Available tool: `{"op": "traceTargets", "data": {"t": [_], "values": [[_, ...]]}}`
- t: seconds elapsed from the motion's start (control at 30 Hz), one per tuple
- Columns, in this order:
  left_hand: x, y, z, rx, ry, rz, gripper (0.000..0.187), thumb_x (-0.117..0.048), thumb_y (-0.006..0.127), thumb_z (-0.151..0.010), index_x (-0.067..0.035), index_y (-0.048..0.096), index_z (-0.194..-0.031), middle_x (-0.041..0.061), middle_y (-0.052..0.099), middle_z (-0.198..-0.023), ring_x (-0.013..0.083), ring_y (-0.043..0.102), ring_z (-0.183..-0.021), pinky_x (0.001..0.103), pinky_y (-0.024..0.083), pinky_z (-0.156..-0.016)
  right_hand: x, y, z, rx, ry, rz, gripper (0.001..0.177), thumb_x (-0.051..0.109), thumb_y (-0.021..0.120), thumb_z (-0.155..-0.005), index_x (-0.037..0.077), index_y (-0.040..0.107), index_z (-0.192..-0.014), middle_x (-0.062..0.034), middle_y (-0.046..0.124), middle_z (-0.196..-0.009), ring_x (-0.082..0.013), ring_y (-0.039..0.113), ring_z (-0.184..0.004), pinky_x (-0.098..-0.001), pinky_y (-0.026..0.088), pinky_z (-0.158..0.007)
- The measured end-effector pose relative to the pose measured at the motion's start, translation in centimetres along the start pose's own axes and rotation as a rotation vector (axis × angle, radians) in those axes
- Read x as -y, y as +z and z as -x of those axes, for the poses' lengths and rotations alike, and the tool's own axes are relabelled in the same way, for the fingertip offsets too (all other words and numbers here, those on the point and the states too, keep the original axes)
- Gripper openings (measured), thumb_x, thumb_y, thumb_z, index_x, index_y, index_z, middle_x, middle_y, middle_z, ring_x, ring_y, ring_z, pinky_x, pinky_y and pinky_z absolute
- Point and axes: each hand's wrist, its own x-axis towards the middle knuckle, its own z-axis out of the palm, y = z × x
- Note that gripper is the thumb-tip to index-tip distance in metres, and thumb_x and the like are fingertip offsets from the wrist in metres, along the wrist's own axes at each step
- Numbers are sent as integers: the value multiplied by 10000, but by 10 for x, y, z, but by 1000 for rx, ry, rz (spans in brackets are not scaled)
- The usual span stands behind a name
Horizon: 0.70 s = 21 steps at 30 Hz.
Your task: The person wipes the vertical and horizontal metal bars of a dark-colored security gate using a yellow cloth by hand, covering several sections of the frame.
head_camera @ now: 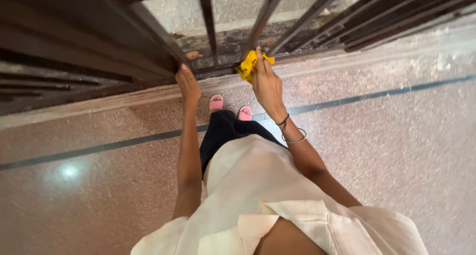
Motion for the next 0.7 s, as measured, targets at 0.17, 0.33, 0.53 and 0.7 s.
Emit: {"op": "traceTargets", "data": {"t": [0.17,0.33,0.53,0.7], "values": [[2,6,1,-62,-47,7,642,-434,203,-1134,9,667,-1162,168,744,-1129,326,699,-1112,420,504,-1019,-29,11,19,42,-98,-67,622,39,631,-1026,147,405,-1596,-147,702,-1075,-302,698,-806,-409,574,-688],[2,7,0,-86,-23,-1,643,-447,198,-1131,0,659,-1164,163,740,-1101,332,713,-1071,428,523,-988,-45,1,33,11,-81,-356,636,-6,654,-1021,268,502,-1575,-94,738,-1172,-243,741,-899,-379,637,-762],[7,5,-5,-49,34,6,636,-437,173,-1136,-32,663,-1156,135,735,-1121,316,717,-1084,415,532,-995,-19,21,20,-29,-235,30,759,137,717,-996,70,263,-1601,-255,392,-1568,-456,593,-1289,-436,621,-855],[-6,-4,-4,6,31,12,591,-419,212,-1142,-21,649,-1158,155,716,-1144,335,702,-1096,418,519,-984,-2,30,-6,96,-57,193,786,221,764,-900,-11,358,-1533,-242,382,-1578,-424,684,-991,-456,591,-660]]}}
